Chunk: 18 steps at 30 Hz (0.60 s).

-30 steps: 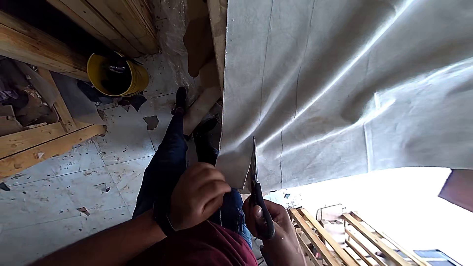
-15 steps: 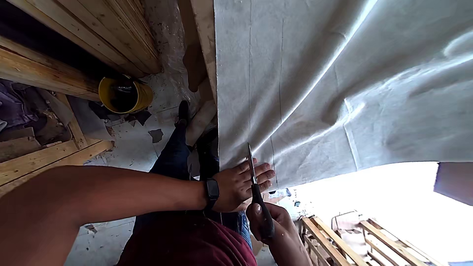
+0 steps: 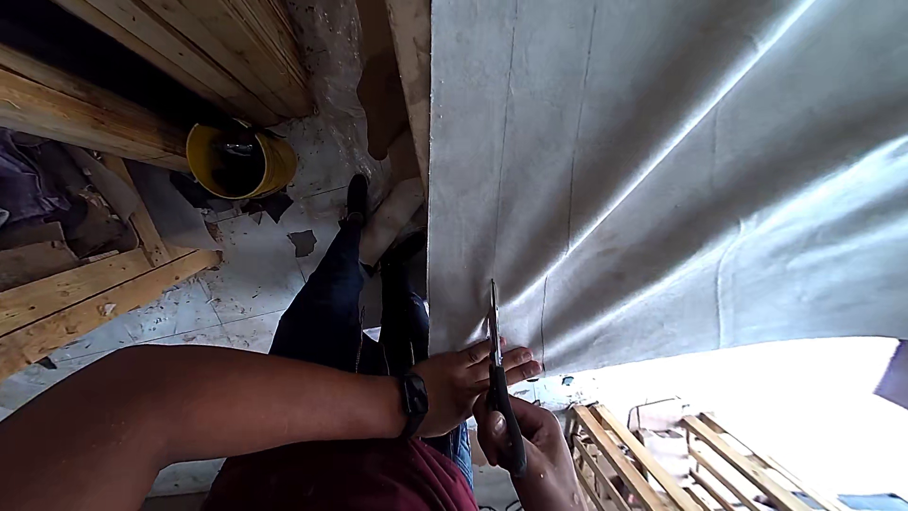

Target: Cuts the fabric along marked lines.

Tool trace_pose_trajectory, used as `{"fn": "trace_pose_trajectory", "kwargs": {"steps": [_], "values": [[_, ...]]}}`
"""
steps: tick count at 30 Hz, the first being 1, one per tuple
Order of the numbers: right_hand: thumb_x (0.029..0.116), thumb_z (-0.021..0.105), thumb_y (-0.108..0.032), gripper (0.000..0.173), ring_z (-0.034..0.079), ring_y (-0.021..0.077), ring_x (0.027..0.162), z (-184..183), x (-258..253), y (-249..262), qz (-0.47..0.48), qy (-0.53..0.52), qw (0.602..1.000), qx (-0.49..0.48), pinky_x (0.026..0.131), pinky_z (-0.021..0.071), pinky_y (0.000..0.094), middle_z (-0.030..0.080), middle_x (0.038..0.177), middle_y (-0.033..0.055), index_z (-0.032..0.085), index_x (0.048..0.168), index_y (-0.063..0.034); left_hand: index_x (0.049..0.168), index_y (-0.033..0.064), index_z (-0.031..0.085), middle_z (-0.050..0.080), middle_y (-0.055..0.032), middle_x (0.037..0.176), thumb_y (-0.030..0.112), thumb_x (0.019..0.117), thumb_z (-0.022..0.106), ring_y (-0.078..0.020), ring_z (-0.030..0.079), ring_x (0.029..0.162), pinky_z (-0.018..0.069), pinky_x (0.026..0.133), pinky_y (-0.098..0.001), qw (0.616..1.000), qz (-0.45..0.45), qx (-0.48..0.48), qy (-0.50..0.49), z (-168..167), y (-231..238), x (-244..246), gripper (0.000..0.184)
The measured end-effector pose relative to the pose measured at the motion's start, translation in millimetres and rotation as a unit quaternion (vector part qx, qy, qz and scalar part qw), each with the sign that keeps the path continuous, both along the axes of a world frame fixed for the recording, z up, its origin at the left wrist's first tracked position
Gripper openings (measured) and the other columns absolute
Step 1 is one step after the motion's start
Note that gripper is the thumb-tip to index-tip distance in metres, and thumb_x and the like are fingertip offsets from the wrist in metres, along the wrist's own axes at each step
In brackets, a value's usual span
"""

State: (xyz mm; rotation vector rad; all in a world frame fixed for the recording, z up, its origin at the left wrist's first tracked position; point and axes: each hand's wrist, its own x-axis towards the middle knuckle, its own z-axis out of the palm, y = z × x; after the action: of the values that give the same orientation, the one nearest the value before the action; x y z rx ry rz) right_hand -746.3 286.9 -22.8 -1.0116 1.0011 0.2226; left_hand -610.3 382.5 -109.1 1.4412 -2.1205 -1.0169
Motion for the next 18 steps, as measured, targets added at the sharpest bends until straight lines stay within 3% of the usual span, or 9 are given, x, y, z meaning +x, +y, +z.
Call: {"fn": "trace_pose_trajectory", "kwargs": {"steps": [4,10,13,16,18], "values": [[0.0915,0.075,-0.049,0.046,0.051,0.0148,0.049,-3,-1,3,-0.025,-0.02,0.999,0.001,0.045,0.0436,0.0302,0.057,0.063,0.0076,0.069,0.078,-0.0052,0.156,-0.0014,0.039,-0.009,-0.0077,0.174,0.016,0.0941,0.061,-0.0268,-0.014,0.159,-0.0037,0.128,-0.056,0.999,-0.016,-0.003,-0.036,1,0,-2,0.068],[0.0904,0.076,-0.049,0.046,0.053,0.0147,0.05,-4,1,1,-0.029,-0.027,0.999,-0.005,0.046,0.0459,0.0299,0.059,0.063,0.0079,0.069,0.079,-0.0045,0.154,0.0,0.042,-0.006,-0.0059,0.174,0.008,0.0953,0.057,-0.0253,-0.012,0.16,-0.0028,0.129,-0.0534,1.0,0.0,0.009,0.016,-1,0,-2,0.061],[0.0907,0.075,-0.049,0.046,0.053,0.0141,0.05,-8,10,-2,-0.037,-0.046,0.998,-0.014,0.046,0.0462,0.0296,0.058,0.063,0.0064,0.069,0.081,-0.0048,0.154,0.0009,0.043,0.005,-0.006,0.174,0.003,0.0969,0.051,-0.023,-0.005,0.161,-0.0022,0.13,-0.0487,0.997,0.027,0.021,0.075,0,0,0,0.058],[0.0918,0.075,-0.048,0.044,0.052,0.013,0.05,-12,27,-10,-0.039,-0.078,0.996,-0.024,0.046,0.0459,0.0286,0.056,0.062,0.0051,0.069,0.081,-0.0055,0.155,-0.0004,0.039,0.016,-0.0119,0.172,0.003,0.0977,0.051,-0.0252,0.003,0.161,0.0001,0.13,-0.0489,1.0,0.01,0.009,-0.013,6,-1,0,0.059],[0.0937,0.073,-0.046,0.042,0.051,0.0132,0.05,-16,37,-16,-0.037,-0.102,0.994,-0.025,0.046,0.0456,0.0287,0.055,0.061,0.0048,0.068,0.081,-0.0056,0.146,-0.0013,0.05,0.031,-0.0164,0.167,0.007,0.099,0.05,-0.0301,0.016,0.159,0.0051,0.131,-0.0501,0.998,0.001,0.012,-0.06,7,2,-3,0.047]]}}
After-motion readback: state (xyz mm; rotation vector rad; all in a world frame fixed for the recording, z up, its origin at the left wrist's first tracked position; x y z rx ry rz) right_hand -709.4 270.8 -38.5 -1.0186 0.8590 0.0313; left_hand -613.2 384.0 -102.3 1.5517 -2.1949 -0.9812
